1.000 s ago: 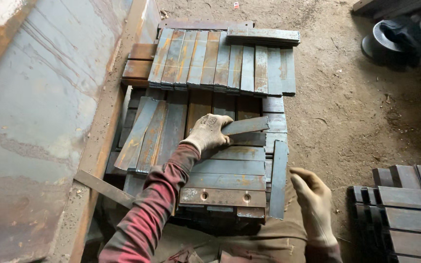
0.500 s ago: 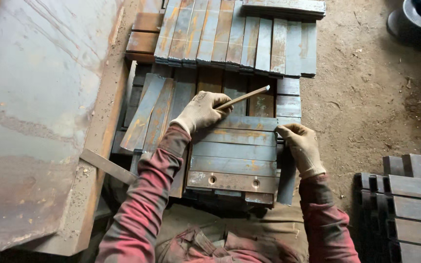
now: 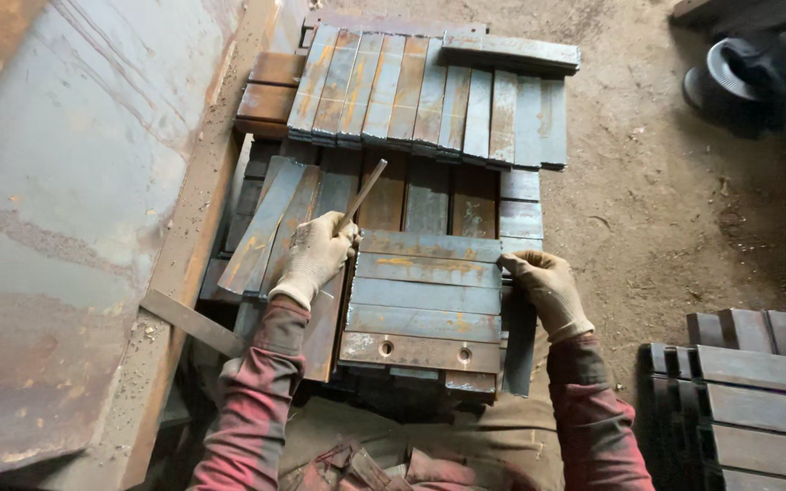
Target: The person sits on the ground and stacks flat metal bars and plates onto a slotted pallet frame, picking up bars one at a time and aligning them side by side to build up layers of the stack.
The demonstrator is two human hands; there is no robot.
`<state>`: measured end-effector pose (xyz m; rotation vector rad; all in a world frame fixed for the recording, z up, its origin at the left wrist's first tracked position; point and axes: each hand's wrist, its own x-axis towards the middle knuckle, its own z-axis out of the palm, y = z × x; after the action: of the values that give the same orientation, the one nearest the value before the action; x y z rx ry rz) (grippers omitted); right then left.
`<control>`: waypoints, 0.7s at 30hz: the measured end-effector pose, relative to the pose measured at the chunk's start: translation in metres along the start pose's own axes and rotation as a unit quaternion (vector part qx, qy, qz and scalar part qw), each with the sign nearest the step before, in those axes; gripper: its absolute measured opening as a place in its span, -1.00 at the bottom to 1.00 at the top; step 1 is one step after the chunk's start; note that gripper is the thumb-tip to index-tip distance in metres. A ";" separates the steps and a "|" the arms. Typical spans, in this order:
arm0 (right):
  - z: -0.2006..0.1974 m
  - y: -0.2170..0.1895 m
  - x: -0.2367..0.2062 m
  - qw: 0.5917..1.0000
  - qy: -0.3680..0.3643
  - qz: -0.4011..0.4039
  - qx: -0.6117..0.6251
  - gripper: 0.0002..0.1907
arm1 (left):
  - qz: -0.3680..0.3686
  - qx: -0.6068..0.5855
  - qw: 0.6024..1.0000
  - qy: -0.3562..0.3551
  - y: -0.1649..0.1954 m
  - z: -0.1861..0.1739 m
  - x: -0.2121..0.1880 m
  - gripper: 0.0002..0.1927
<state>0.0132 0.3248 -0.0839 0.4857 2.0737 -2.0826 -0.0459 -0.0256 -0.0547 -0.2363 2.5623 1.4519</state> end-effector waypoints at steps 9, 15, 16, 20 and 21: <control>0.004 -0.004 -0.005 1.000 0.021 0.004 -0.017 -0.74 | 0.053 0.134 0.980 0.135 0.011 -0.002 -0.013 -0.74; -0.016 0.009 -0.074 0.993 0.111 -0.043 0.014 -0.75 | 0.068 0.236 0.933 0.262 0.002 -0.050 -0.030 -0.56; -0.018 0.013 -0.086 0.991 0.130 -0.031 0.000 -0.75 | 0.044 0.285 0.918 0.274 0.000 -0.061 -0.027 -0.49; -0.028 0.033 -0.115 0.982 0.170 0.023 0.085 -0.75 | 0.067 0.308 0.913 0.261 -0.015 -0.074 -0.016 -0.28; -0.030 0.039 -0.120 0.981 0.170 0.022 0.096 -0.75 | 0.094 0.341 0.894 0.274 -0.021 -0.068 -0.014 -0.22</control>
<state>0.1420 0.3399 -0.0798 0.9680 2.0090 -2.3203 -0.0333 -0.0944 -0.0342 -0.3274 3.4406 0.4588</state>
